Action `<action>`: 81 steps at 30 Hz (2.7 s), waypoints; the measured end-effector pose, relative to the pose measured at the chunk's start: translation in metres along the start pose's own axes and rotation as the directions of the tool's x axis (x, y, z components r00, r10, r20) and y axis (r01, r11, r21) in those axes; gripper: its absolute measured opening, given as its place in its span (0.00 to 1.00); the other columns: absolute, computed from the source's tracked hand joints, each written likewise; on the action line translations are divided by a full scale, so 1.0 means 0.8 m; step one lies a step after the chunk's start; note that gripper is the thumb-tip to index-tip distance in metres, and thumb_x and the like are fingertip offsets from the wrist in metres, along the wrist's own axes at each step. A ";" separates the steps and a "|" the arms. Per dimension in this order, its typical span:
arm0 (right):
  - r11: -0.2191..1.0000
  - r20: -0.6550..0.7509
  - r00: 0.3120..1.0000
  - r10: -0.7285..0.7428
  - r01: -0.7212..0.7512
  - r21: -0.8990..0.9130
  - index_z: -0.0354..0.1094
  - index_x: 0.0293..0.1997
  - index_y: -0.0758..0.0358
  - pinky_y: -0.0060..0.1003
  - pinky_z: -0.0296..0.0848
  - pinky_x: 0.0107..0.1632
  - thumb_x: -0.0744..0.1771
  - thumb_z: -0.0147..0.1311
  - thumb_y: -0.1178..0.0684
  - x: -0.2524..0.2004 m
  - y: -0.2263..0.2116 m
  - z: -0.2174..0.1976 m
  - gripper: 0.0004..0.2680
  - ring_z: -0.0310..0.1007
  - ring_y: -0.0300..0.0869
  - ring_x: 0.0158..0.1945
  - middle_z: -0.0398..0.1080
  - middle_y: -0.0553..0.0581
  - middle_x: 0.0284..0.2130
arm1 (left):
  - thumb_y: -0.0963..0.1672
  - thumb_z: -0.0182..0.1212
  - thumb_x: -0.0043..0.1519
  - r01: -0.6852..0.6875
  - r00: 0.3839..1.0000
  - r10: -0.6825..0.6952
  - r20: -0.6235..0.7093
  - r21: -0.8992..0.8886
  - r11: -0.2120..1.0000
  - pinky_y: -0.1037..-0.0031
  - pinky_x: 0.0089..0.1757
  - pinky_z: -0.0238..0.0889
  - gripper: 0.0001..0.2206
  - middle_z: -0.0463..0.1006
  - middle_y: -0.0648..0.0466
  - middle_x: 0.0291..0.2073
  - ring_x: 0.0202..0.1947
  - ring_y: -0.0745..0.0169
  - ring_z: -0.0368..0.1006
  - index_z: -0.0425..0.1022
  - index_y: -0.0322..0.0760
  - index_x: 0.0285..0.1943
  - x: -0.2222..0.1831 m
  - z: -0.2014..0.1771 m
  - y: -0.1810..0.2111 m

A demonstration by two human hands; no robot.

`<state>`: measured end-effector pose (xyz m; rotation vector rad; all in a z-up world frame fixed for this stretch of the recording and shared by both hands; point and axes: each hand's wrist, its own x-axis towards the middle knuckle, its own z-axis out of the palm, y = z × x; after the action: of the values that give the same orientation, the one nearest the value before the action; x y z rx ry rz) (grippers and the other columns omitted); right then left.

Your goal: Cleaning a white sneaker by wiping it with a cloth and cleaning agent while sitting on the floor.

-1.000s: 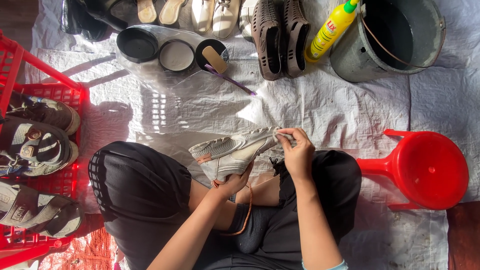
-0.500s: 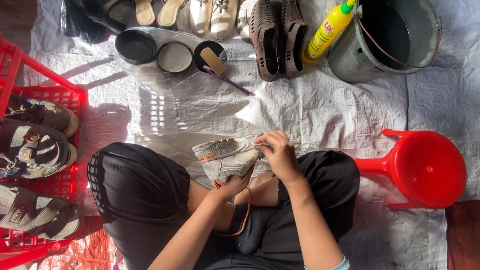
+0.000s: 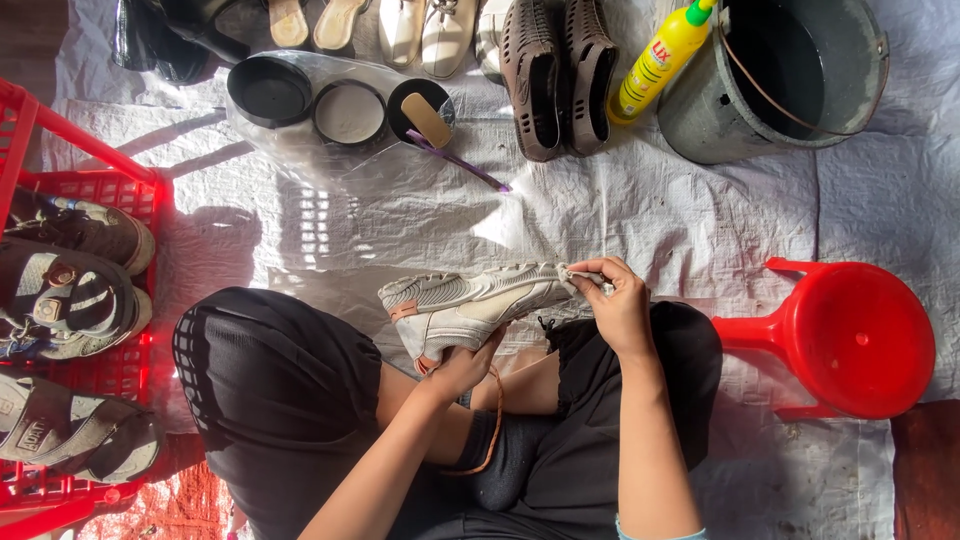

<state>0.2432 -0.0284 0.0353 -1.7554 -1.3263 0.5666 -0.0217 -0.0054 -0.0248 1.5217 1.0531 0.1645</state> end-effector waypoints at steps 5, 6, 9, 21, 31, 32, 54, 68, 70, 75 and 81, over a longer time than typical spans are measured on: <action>0.938 -0.077 0.976 0.202 -0.170 0.302 0.81 0.44 0.62 0.31 0.79 0.47 0.68 0.67 0.58 -0.028 0.043 0.010 0.03 0.75 0.33 0.39 0.76 0.52 0.33 | 0.52 0.56 0.70 -0.027 0.998 0.019 -0.056 -0.150 0.988 0.52 0.72 0.49 0.24 0.71 0.49 0.73 0.76 0.50 0.60 0.75 0.47 0.74 -0.016 -0.017 0.050; 0.915 -0.088 0.963 0.255 -0.211 0.344 0.80 0.47 0.64 0.32 0.80 0.48 0.69 0.66 0.58 -0.032 0.053 0.011 0.05 0.76 0.33 0.41 0.77 0.54 0.37 | 0.45 0.53 0.71 -0.116 0.990 0.092 -0.103 -0.264 0.957 0.56 0.68 0.57 0.19 0.76 0.42 0.66 0.72 0.51 0.65 0.78 0.39 0.70 -0.013 -0.011 0.039; 0.893 -0.050 0.944 0.327 -0.292 0.342 0.80 0.47 0.64 0.31 0.81 0.47 0.67 0.68 0.59 -0.050 0.061 0.006 0.06 0.77 0.32 0.41 0.80 0.54 0.38 | 0.39 0.53 0.71 -0.166 0.982 0.082 -0.172 -0.560 0.812 0.59 0.62 0.67 0.16 0.82 0.34 0.58 0.64 0.51 0.73 0.81 0.30 0.64 0.006 0.002 0.012; 0.901 -0.246 0.936 0.252 -0.134 0.412 0.77 0.52 0.65 0.32 0.81 0.46 0.71 0.63 0.59 -0.024 0.000 0.019 0.06 0.75 0.34 0.43 0.78 0.57 0.39 | 0.54 0.65 0.65 0.001 0.974 -0.227 0.022 -0.996 -0.089 0.48 0.60 0.67 0.36 0.75 0.29 0.65 0.63 0.38 0.74 0.67 0.18 0.72 -0.002 0.016 0.046; 0.880 -0.193 0.931 0.310 -0.204 0.429 0.77 0.48 0.65 0.31 0.80 0.44 0.67 0.69 0.59 -0.058 0.046 0.070 0.07 0.75 0.35 0.39 0.77 0.54 0.34 | 0.55 0.68 0.64 0.035 0.965 -0.246 0.088 -0.977 -0.212 0.47 0.55 0.73 0.37 0.77 0.30 0.58 0.55 0.36 0.79 0.67 0.16 0.68 -0.003 0.023 0.044; 0.881 -0.195 0.931 0.308 -0.201 0.429 0.77 0.48 0.65 0.31 0.80 0.44 0.67 0.69 0.59 -0.049 0.031 0.070 0.07 0.75 0.35 0.39 0.77 0.54 0.34 | 0.55 0.68 0.64 0.035 0.966 -0.243 0.087 -0.977 -0.211 0.47 0.55 0.73 0.37 0.77 0.30 0.58 0.55 0.36 0.79 0.67 0.16 0.68 -0.001 0.022 0.045; 0.997 -0.340 0.939 0.046 -0.065 -0.043 0.80 0.43 0.52 0.37 0.75 0.46 0.67 0.69 0.51 -0.008 -0.030 0.060 0.04 0.78 0.45 0.39 0.76 0.51 0.35 | 0.55 0.67 0.64 0.017 0.967 -0.245 0.071 -0.976 -0.216 0.47 0.54 0.74 0.36 0.79 0.29 0.54 0.52 0.35 0.81 0.70 0.16 0.65 -0.003 0.026 0.041; 0.690 0.360 0.867 -0.343 0.493 -0.530 0.77 0.37 0.47 0.41 0.67 0.60 0.62 0.71 0.51 0.035 -0.031 0.144 0.06 0.73 0.39 0.45 0.73 0.44 0.32 | 0.57 0.66 0.65 0.035 0.956 -0.285 0.071 -0.991 -0.130 0.47 0.56 0.73 0.36 0.80 0.30 0.56 0.55 0.33 0.80 0.72 0.18 0.66 0.016 0.061 -0.011; 0.690 0.418 0.863 -0.282 0.485 -0.537 0.77 0.37 0.45 0.43 0.64 0.63 0.62 0.72 0.50 0.045 -0.053 0.122 0.07 0.73 0.37 0.46 0.74 0.41 0.33 | 0.57 0.66 0.64 0.044 0.961 -0.267 0.073 -0.993 -0.111 0.49 0.54 0.74 0.37 0.80 0.32 0.55 0.53 0.36 0.81 0.71 0.17 0.66 0.004 0.046 0.016; 0.900 0.196 0.964 -0.180 0.242 -0.362 0.79 0.40 0.45 0.44 0.68 0.57 0.65 0.70 0.47 0.061 -0.045 0.035 0.05 0.75 0.43 0.46 0.75 0.45 0.34 | 0.56 0.67 0.64 0.049 0.955 -0.284 0.085 -0.990 -0.129 0.51 0.52 0.76 0.35 0.81 0.32 0.54 0.52 0.37 0.82 0.72 0.18 0.65 -0.004 0.033 0.038; 0.983 -0.268 0.948 0.169 -0.143 0.113 0.79 0.46 0.53 0.35 0.75 0.49 0.69 0.66 0.52 -0.018 0.005 0.061 0.04 0.77 0.39 0.42 0.77 0.52 0.37 | 0.55 0.67 0.64 0.058 0.948 -0.300 0.104 -0.986 -0.158 0.51 0.52 0.76 0.33 0.81 0.31 0.54 0.52 0.36 0.81 0.74 0.19 0.64 -0.002 0.034 0.033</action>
<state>0.2031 -0.0250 0.0034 -1.7991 -0.9594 0.4412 0.0081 -0.0224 -0.0094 -0.1984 0.7979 0.7481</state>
